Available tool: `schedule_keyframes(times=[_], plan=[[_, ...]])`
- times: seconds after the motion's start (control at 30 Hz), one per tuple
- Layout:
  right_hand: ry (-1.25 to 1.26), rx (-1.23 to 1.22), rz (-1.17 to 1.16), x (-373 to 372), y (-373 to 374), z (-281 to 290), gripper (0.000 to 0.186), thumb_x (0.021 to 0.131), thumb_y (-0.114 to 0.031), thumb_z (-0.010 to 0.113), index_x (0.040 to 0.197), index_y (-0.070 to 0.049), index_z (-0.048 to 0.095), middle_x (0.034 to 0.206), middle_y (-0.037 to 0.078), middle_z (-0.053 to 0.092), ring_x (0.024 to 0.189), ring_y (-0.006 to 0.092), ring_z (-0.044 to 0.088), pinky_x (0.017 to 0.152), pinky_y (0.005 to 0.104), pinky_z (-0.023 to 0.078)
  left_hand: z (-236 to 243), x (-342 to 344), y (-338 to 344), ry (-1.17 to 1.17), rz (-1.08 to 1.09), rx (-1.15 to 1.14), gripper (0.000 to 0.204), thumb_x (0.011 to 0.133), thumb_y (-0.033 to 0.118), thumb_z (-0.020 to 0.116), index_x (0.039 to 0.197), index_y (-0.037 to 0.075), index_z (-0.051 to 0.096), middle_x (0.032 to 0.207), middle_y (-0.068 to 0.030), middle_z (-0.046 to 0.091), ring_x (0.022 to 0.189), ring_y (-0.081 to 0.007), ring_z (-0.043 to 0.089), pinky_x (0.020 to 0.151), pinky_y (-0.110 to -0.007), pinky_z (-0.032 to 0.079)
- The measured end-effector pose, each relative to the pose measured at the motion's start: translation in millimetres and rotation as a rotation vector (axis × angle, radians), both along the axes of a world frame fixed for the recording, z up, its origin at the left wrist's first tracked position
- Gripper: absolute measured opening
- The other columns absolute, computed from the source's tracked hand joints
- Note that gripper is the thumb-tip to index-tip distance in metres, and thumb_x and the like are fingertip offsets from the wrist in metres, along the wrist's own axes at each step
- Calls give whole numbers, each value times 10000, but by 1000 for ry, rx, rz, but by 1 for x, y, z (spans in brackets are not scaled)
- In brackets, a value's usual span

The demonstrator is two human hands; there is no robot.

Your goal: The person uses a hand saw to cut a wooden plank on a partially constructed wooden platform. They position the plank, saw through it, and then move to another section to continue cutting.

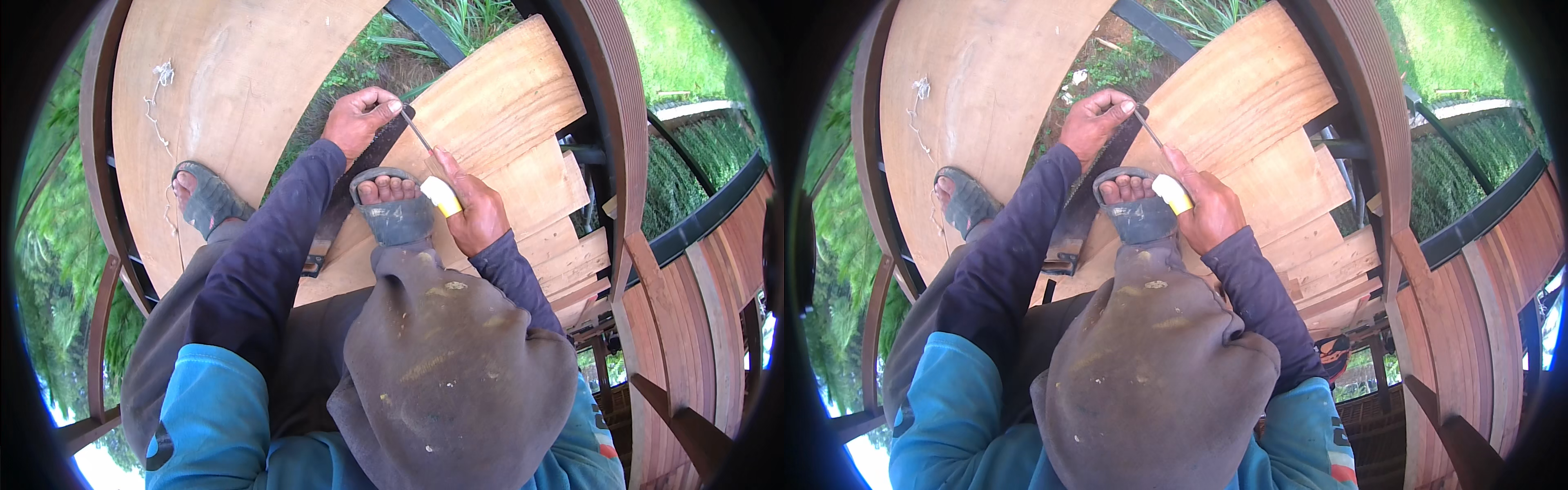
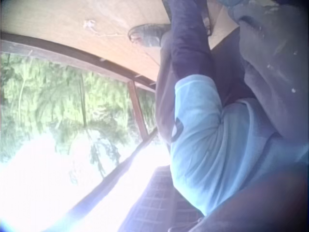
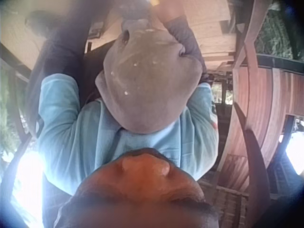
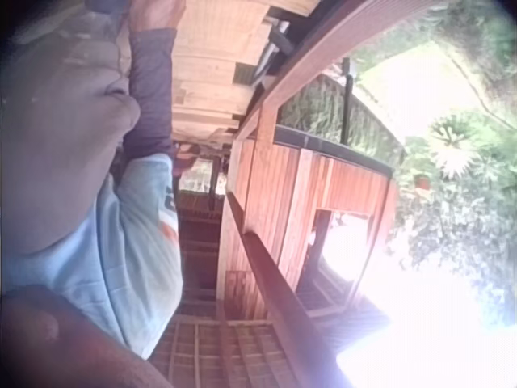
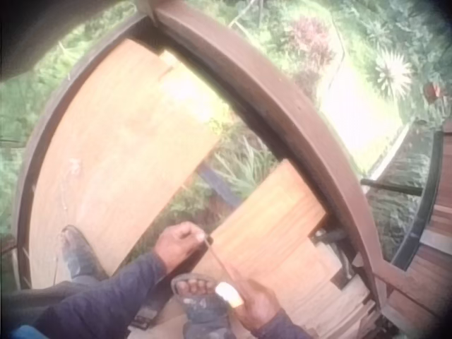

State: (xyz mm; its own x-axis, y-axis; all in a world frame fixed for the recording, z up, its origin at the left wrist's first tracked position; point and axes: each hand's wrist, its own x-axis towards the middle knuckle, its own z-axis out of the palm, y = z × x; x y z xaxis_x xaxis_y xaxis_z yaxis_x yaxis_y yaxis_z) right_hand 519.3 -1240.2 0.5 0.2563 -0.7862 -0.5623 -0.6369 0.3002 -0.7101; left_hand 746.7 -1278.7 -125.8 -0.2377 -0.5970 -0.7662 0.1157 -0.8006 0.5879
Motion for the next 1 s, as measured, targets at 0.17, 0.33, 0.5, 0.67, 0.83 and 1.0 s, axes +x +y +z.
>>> schedule_keyframes(times=[0.17, 0.33, 0.5, 0.67, 0.83, 1.0], plan=[[95, 72, 29, 9, -4, 1, 721, 839, -7, 689, 1508, -229, 538, 912, 226, 681, 832, 416, 682, 750, 482, 550, 2, 7, -13, -76, -147, 22, 224, 1014, 272, 696, 1056, 52, 692, 979, -4, 684, 875, -92, 620, 755, -277, 545], [108, 81, 72, 28, -22, -27, 818, 787, 3, 670, 1542, -255, 487, 901, 238, 679, 862, 436, 682, 771, 507, 543, -16, 20, -28, 53, -5, 170, 245, 1034, 280, 653, 1092, 42, 647, 981, -60, 671, 863, -162, 677, 806, -356, 623], [82, 78, 53, 30, -20, -32, 820, 794, -8, 667, 1548, -264, 475, 930, 245, 684, 893, 439, 686, 790, 510, 541, -20, 25, -26, 62, 12, 189, 236, 1040, 274, 640, 1085, 43, 633, 986, -75, 659, 863, -178, 685, 831, -373, 628], [-25, 126, 16, 26, -25, -12, 606, 938, -73, 676, 1520, -127, 514, 1332, 231, 659, 1217, 365, 661, 997, 386, 529, -19, 23, -22, 64, 50, 115, 203, 1044, 230, 637, 1089, 32, 651, 977, -78, 680, 924, -185, 694, 874, -367, 619], [-64, 145, -9, 25, -12, 5, 603, 924, -22, 668, 1506, -75, 521, 1348, 231, 653, 1249, 350, 651, 1022, 376, 515, -1, 24, -6, 65, 57, 111, 208, 1041, 233, 645, 1095, 34, 669, 976, -76, 692, 945, -176, 693, 877, -354, 613], [-99, 25, -65, 19, -3, 0, 613, 908, -44, 683, 1497, -143, 543, 1079, 245, 699, 994, 400, 694, 868, 436, 553, 5, 17, -9, 38, 20, 119, 224, 1033, 265, 663, 1101, 54, 684, 992, -47, 704, 952, -149, 679, 859, -324, 586]])
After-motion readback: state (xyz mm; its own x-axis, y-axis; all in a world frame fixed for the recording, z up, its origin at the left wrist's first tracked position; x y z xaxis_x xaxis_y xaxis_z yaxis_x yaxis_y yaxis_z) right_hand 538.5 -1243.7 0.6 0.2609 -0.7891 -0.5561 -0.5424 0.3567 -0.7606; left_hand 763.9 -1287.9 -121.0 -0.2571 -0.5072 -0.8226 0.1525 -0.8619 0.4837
